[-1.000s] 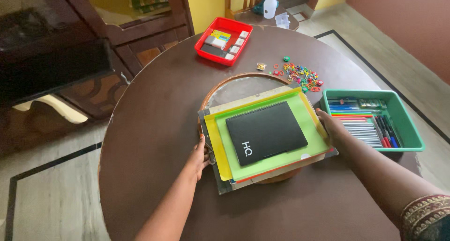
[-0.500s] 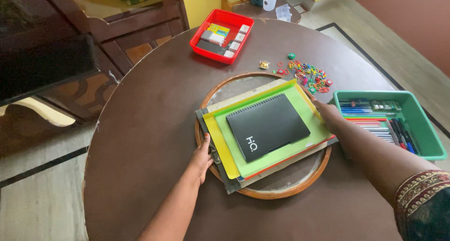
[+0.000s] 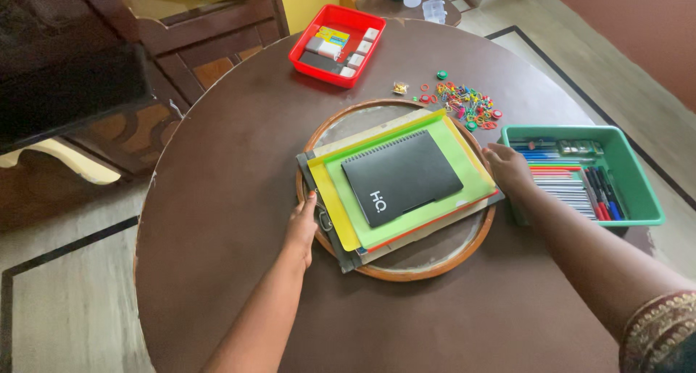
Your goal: The person organizes stationery items on a round table. They place pens and markers into a green tray, stack colorful folders and a notebook, and arrange small items like rubber bands and clips on the table.
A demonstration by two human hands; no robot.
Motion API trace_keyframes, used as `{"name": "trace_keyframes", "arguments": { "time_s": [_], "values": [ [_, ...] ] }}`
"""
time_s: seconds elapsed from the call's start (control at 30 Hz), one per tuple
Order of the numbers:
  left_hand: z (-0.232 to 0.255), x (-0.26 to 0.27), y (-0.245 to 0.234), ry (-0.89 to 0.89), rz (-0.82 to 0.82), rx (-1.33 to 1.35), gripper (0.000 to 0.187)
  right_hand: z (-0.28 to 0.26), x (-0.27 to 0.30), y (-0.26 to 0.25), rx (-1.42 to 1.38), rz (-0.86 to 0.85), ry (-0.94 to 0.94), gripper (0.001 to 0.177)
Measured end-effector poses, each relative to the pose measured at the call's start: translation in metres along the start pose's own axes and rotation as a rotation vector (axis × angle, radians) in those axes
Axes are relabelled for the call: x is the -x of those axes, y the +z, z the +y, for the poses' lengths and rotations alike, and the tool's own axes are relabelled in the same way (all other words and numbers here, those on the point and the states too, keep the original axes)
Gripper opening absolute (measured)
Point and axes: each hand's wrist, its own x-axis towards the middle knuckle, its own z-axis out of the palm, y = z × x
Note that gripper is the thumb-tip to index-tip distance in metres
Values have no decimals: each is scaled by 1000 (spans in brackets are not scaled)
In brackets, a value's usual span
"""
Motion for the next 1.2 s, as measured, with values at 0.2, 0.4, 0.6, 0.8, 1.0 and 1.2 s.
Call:
{"name": "trace_keyframes", "arguments": {
  "time_s": [0.2,0.4,0.6,0.8,1.0,1.2],
  "values": [
    [-61,36,-35,513,274,117,53,-3,150,-25,-4,188,-404,33],
    [-100,115,-71,386,490,-160,42,36,286,-36,43,121,-280,30],
    [-98,221,-74,206,583,-387,41,81,321,-84,-47,143,-123,32],
    [-112,286,-80,408,489,-152,37,108,351,-152,-44,168,-50,34],
    [-120,297,-81,392,401,-112,39,131,397,-204,-185,228,-42,34],
    [-125,272,-70,395,288,-93,40,145,459,-243,-154,286,-85,31]
  ]
}}
